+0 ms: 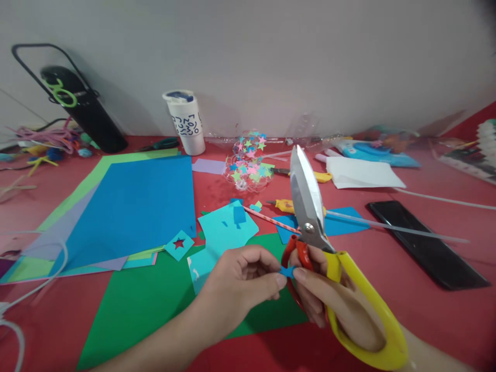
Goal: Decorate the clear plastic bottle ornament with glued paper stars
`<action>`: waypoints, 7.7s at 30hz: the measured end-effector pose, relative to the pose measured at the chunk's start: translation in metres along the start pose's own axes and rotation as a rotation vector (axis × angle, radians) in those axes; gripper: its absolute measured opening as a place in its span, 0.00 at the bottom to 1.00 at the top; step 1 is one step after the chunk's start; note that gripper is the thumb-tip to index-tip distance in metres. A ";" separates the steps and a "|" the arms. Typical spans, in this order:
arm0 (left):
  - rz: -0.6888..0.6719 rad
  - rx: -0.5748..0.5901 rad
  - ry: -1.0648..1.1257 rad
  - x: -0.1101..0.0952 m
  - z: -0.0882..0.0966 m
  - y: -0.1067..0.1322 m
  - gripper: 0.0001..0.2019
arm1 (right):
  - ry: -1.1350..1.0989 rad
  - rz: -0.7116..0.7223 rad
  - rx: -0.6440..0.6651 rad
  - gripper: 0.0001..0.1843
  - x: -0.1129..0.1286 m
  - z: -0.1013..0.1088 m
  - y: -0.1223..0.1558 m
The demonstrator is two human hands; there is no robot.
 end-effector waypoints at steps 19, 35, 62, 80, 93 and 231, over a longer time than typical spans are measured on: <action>-0.262 -0.230 0.103 -0.038 0.046 0.005 0.04 | 0.056 0.260 0.173 0.22 0.020 -0.001 0.001; -0.499 -0.390 0.091 -0.063 0.069 0.022 0.05 | 0.299 0.293 0.243 0.24 0.022 -0.010 0.009; -0.436 -0.386 0.074 -0.060 0.065 0.020 0.04 | 0.171 0.184 0.128 0.24 0.020 -0.003 0.015; -0.432 -0.391 0.075 -0.061 0.065 0.020 0.04 | 0.252 0.251 0.138 0.24 0.023 -0.009 0.011; -0.418 -0.386 0.086 -0.059 0.065 0.019 0.04 | 0.267 0.245 0.128 0.25 0.029 -0.008 0.011; -0.124 0.008 -0.174 -0.012 0.009 -0.007 0.07 | -0.038 0.076 0.041 0.10 0.018 -0.002 -0.010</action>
Point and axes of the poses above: each hand's wrist, its own y-axis away from the middle knuckle, its own z-axis out of the back of the hand, x = y × z, the point moved 9 cm from there along -y, towards the middle knuckle, and after that the axes turned 2 degrees about z, right-handed, at the moved point
